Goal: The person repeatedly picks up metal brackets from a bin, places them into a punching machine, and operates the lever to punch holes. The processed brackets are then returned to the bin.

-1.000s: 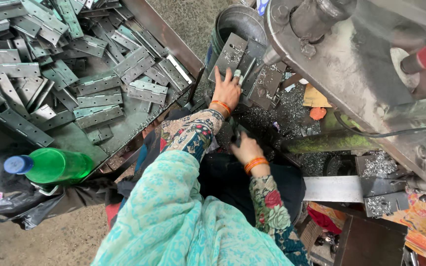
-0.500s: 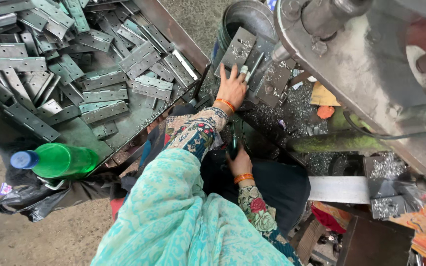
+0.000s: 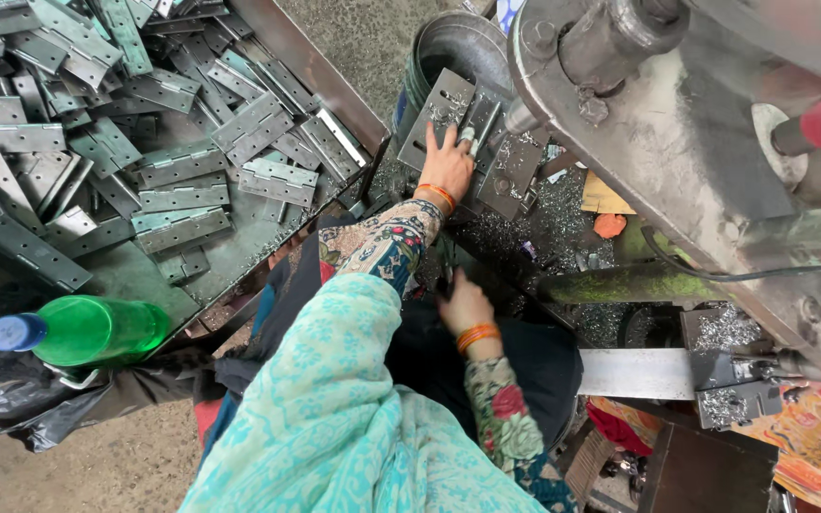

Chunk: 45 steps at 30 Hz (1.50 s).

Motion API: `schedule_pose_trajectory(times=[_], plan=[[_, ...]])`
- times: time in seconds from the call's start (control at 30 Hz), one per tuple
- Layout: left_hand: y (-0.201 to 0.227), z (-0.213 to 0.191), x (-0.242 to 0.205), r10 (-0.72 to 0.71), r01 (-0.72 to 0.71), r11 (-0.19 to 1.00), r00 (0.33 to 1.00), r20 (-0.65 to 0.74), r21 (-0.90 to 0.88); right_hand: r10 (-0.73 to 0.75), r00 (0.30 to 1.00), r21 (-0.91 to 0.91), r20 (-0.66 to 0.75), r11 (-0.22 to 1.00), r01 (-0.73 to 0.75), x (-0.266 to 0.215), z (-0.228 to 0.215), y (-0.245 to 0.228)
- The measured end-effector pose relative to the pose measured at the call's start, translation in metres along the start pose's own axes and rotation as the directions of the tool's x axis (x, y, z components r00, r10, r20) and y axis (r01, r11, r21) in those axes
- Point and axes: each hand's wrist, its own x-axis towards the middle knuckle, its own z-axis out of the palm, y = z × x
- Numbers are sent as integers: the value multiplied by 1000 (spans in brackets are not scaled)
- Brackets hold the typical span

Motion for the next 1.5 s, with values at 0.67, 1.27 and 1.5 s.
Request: schedule_pose_trajectory(times=[0.67, 1.27, 1.5], plan=[[-11, -21, 8, 2, -7, 1000, 986, 169, 29, -50, 999, 4, 15, 999, 50, 1, -47, -12], [-12, -25, 6, 51, -71, 990, 985, 164, 118, -48, 995, 128, -90, 990, 59, -12, 20, 4], [-15, -27, -46, 155, -161, 980, 986, 55, 121, -69, 998, 49, -9, 996, 70, -7, -41, -18]])
